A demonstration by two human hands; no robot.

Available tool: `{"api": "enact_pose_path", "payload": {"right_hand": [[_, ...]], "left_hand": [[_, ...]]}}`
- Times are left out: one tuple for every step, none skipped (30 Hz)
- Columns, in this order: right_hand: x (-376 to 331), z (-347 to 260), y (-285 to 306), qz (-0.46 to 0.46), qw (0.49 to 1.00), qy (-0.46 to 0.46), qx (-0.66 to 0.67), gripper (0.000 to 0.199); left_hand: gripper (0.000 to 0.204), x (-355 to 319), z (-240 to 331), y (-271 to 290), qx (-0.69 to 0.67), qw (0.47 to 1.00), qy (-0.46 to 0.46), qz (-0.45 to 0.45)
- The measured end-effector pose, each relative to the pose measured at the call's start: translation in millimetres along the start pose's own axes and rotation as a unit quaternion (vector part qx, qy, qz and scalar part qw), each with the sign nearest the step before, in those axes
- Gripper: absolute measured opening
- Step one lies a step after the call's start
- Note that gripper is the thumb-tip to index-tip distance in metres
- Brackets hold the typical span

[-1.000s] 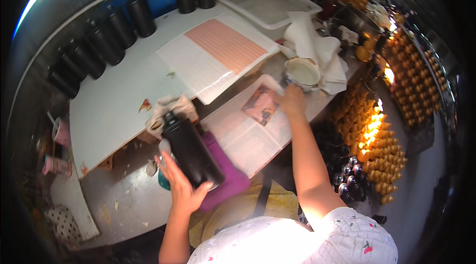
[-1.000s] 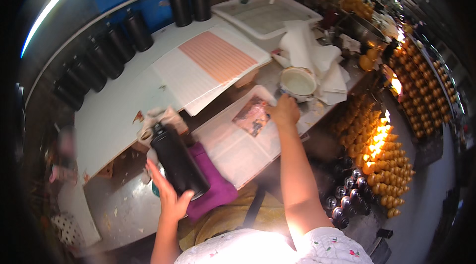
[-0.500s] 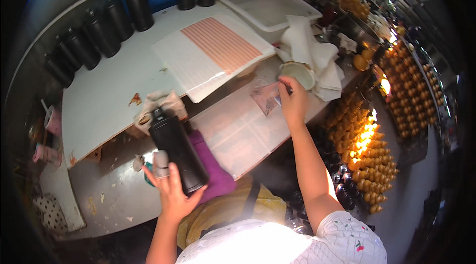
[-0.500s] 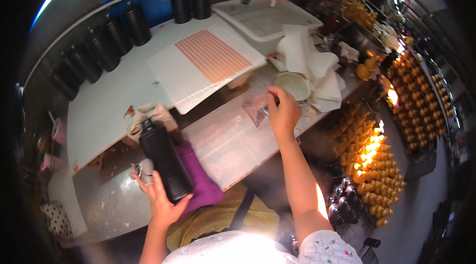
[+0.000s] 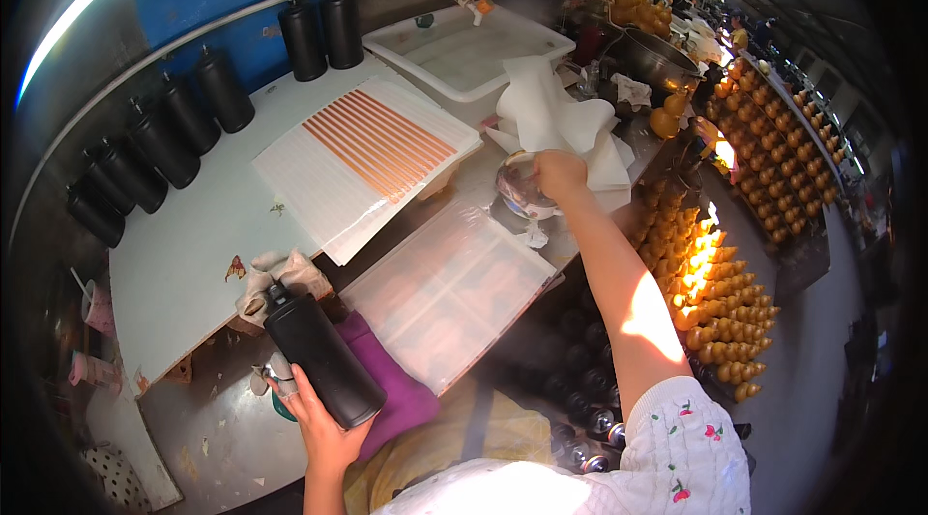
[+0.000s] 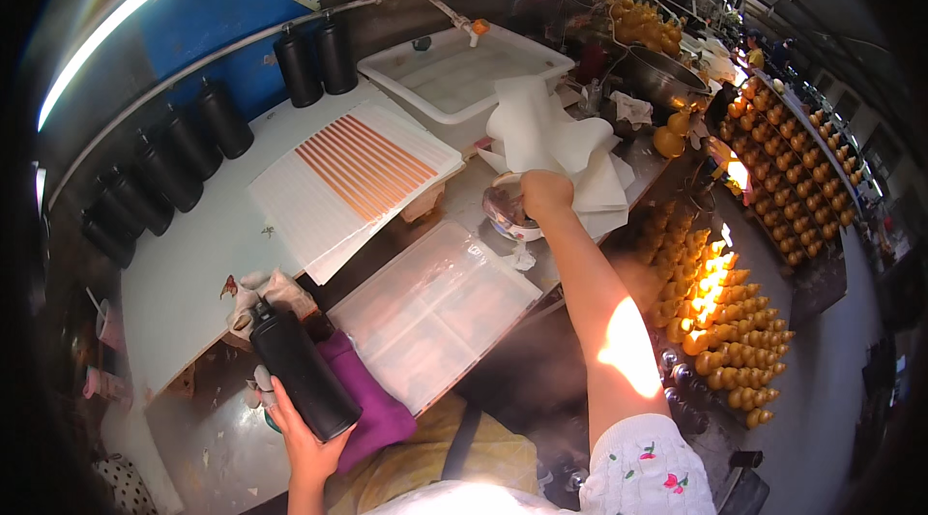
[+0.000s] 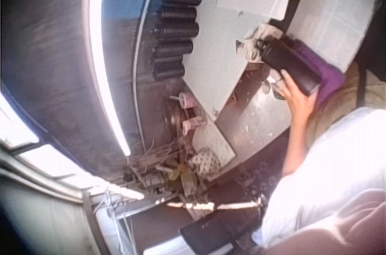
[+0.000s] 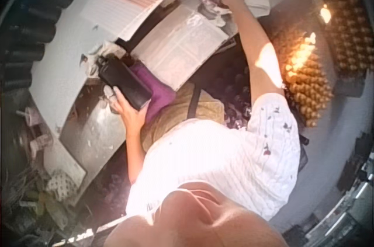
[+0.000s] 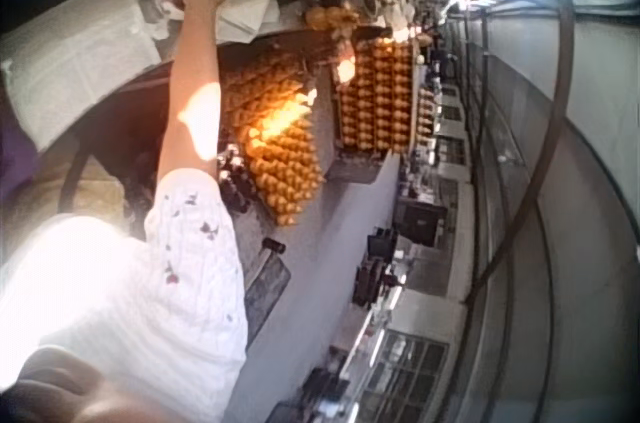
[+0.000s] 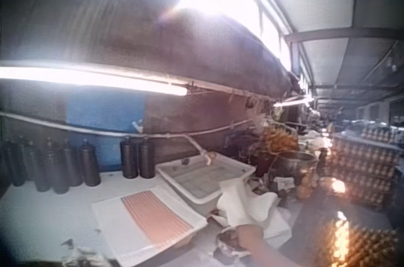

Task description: The person applies decorative paper labels to cylindrical black containers. They hold the container in one hand and use a small blue tool to smooth the label onto the surface, ensuring it adheres properly. The person handles the containers one at a time, rotating them to apply the labels and occasionally placing them on a nearby surface.

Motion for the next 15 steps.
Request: {"api": "enact_pose_path", "payload": {"right_hand": [[-6, 0, 10, 0.039, 0.999, 0.02, 0.026, 0.013], [-15, -8, 27, 0.074, 0.996, 0.015, 0.04, 0.01], [-26, -23, 52, 0.108, 0.993, 0.013, 0.055, 0.007], [-38, -33, 77, 0.142, 0.987, 0.01, 0.068, 0.006], [-48, -44, 95, 0.181, 0.978, 0.051, 0.092, 0.005], [-60, -54, 110, 0.217, 0.965, 0.091, 0.115, 0.004], [-73, -68, 125, 0.249, 0.948, 0.135, 0.143, 0.003], [-85, -84, 138, 0.255, 0.938, 0.168, 0.166, 0.003], [-99, -95, 151, 0.259, 0.925, 0.202, 0.19, 0.002], [-112, -108, 161, 0.267, 0.914, 0.234, 0.198, 0.004], [-125, -117, 174, 0.28, 0.902, 0.262, 0.198, 0.006], [-137, -129, 180, 0.275, 0.893, 0.29, 0.207, 0.009], [-149, -134, 189, 0.276, 0.886, 0.311, 0.208, 0.011], [-158, -145, 194, 0.285, 0.871, 0.337, 0.214, 0.017], [-165, -158, 197, 0.282, 0.859, 0.366, 0.219, 0.018]], "left_hand": [[0.13, 2, 1, 0, -0.014, 1.0, 0.013, -0.009], [0.132, 2, 1, 2, -0.016, 1.0, 0.016, -0.009], [0.134, 0, 0, 3, -0.017, 1.0, 0.022, -0.007], [0.136, -1, -1, 4, -0.021, 0.999, 0.027, -0.006], [0.136, -3, 0, 6, -0.018, 1.0, 0.022, 0.008], [0.136, -3, -1, 6, -0.015, 1.0, 0.018, 0.02], [0.137, -6, -2, 7, -0.009, 0.999, 0.02, 0.032], [0.138, -6, -5, 8, -0.025, 0.999, 0.04, 0.018], [0.138, -7, -11, 3, -0.019, 0.999, 0.036, 0.009], [0.137, -4, -8, 5, 0.0, 1.0, -0.01, 0.015], [0.135, -2, -9, 1, -0.054, 0.998, 0.02, -0.006], [0.132, 1, -3, 4, -0.019, 0.999, -0.028, 0.008], [0.13, 6, 3, 2, 0.003, 0.998, -0.062, 0.013], [0.129, 7, 2, 2, 0.0, 0.998, -0.066, 0.02], [0.129, 6, 0, 3, -0.004, 0.997, -0.071, 0.025]]}}
Point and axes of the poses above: each hand's wrist, its own x-axis towards the middle knuckle, its own y-axis out of the back of the hand, z = x × y, the point moved 5 cm from there along x, towards the middle knuckle, and after that the axes turned 7 degrees about -z, right-handed, at the moved point
